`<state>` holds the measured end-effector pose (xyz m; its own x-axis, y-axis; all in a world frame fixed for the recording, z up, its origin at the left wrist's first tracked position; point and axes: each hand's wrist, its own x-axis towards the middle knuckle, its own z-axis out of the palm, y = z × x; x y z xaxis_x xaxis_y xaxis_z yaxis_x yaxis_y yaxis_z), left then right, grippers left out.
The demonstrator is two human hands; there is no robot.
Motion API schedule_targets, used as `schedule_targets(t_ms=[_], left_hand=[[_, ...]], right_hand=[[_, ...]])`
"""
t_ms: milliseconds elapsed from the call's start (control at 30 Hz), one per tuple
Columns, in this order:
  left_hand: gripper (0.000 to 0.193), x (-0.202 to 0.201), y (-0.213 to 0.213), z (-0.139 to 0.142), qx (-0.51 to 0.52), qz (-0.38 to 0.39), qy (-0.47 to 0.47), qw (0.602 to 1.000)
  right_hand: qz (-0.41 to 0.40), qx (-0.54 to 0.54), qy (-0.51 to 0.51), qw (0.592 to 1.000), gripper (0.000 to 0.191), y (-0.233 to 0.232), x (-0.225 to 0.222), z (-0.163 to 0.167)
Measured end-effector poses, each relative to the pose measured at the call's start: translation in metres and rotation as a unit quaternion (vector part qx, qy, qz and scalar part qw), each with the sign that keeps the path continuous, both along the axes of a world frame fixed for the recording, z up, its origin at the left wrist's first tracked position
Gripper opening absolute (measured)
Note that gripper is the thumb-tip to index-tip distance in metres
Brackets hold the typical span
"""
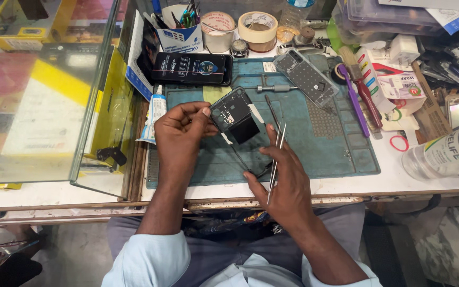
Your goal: The person repairs a mobile phone by using a screwdriver to remove internal components, handling the circuit board and chassis, and then testing the assembled device by pressing the side buttons and tapping the touchscreen.
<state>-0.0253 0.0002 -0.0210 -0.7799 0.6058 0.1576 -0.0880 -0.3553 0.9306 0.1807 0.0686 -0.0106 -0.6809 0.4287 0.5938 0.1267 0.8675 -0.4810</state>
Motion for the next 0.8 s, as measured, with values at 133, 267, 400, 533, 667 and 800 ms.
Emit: schedule_targets(t_ms=[133,267,400,533,667,800], left_hand=[[0.014,-0.0012,-0.0003,0.0015,-0.017,0.0,0.004,1.0],[0.015,-0.0007,0.0001,0.0016,-0.026,-0.004,0.001,1.0],[0.018,0.0013,-0.0025,0.0001,-0.022,-0.015,0.003,1.0],[0.019,0.0014,-0.0051,-0.0014,-0.024,-0.03,-0.003,0.999],[0.02,0.0007,-0.006,-0.0019,-0.024,-0.039,0.004,0.999],[0.02,0.0015,-0.006,-0.0026,-0.014,-0.047,0.005,0.999]], right_hand=[[-0.004,0.015,0.009,1.0,0.055,0.0009,0.0033,-0.002],[-0.009,0.008,0.002,1.0,0.055,0.001,0.0043,-0.0049],[-0.006,0.014,0.0,1.0,0.054,0.0024,0.0062,-0.0065],[-0.004,0.013,0.002,1.0,0.053,0.0039,0.0073,-0.0074],[0.001,0.006,0.003,1.0,0.053,0.0053,0.0073,-0.008],[0.004,0.006,0.009,1.0,0.052,0.0052,0.0077,-0.0083]])
